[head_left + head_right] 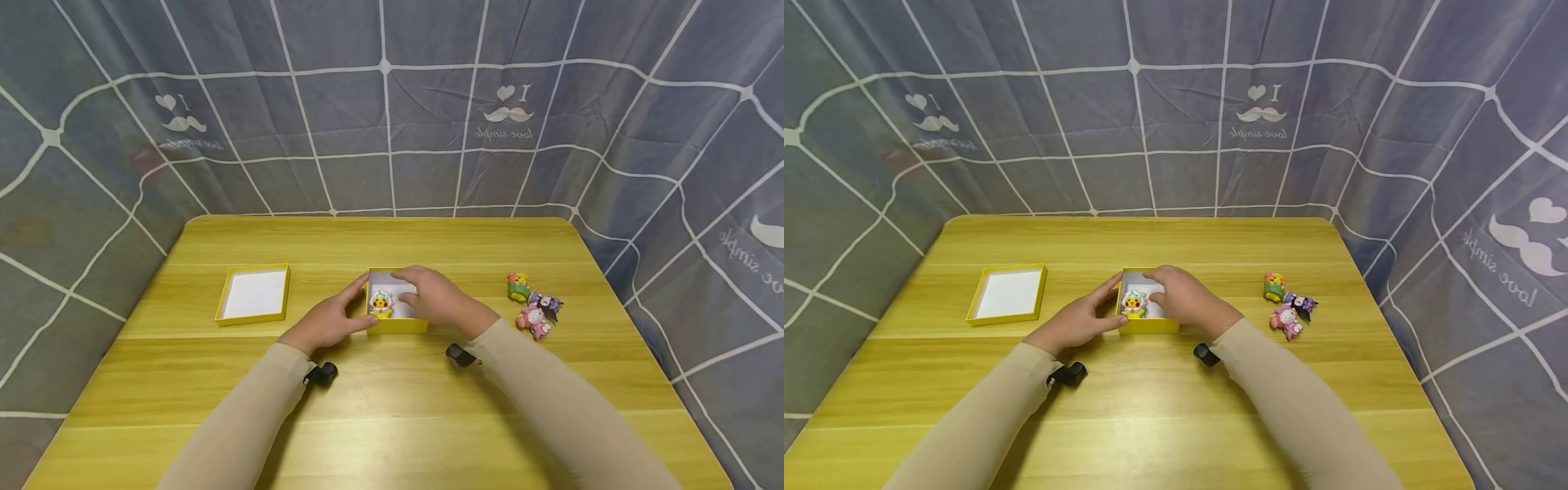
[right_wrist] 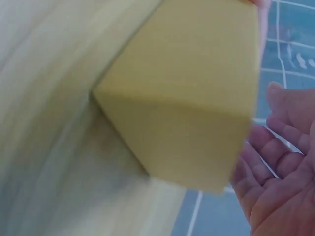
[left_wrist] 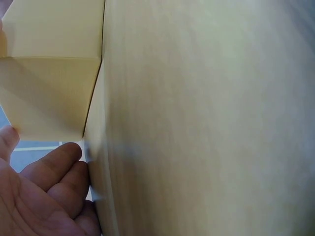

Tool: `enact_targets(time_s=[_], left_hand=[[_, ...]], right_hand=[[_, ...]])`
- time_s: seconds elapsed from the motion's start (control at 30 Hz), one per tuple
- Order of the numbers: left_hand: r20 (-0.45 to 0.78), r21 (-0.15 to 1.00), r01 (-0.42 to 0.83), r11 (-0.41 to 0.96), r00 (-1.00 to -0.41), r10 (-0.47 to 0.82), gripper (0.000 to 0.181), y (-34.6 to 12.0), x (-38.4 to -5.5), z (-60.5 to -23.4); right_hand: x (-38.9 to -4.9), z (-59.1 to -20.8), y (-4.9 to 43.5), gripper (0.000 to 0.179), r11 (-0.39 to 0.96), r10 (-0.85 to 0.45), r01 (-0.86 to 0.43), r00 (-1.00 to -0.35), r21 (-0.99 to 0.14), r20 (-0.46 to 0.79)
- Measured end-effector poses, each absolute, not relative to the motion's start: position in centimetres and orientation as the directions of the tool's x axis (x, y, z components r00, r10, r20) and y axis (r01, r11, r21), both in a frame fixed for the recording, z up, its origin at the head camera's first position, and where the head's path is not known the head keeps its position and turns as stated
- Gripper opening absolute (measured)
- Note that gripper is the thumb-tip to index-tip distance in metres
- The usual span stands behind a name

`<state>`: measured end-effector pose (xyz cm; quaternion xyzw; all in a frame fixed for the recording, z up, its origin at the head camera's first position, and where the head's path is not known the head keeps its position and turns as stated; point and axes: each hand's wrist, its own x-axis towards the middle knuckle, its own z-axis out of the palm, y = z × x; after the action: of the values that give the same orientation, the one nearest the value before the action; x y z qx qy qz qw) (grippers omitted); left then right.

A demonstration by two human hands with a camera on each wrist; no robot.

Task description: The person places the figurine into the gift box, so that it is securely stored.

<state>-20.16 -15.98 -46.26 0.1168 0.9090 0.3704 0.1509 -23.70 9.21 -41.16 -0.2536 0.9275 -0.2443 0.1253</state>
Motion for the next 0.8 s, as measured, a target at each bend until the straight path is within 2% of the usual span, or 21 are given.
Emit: enact_targets(time_s=[0.3, 0.8], left_hand=[[-0.18, 0.702, 0.114, 0.703, -0.927, 0.33, 0.097, -15.9, -20.1, -46.3], [-0.184, 0.703, 0.106, 0.703, -0.928, 0.324, 0.097, -15.9, -20.1, -46.4]], right_hand=[[-24.3, -39.3, 14.5, 0.052, 0.773, -0.475, -0.397, -0.879, -0.495, -0.037], [-24.6, -38.5, 24.1, 0.056, 0.842, -0.352, -0.273, -0.932, -0.465, -0.089]])
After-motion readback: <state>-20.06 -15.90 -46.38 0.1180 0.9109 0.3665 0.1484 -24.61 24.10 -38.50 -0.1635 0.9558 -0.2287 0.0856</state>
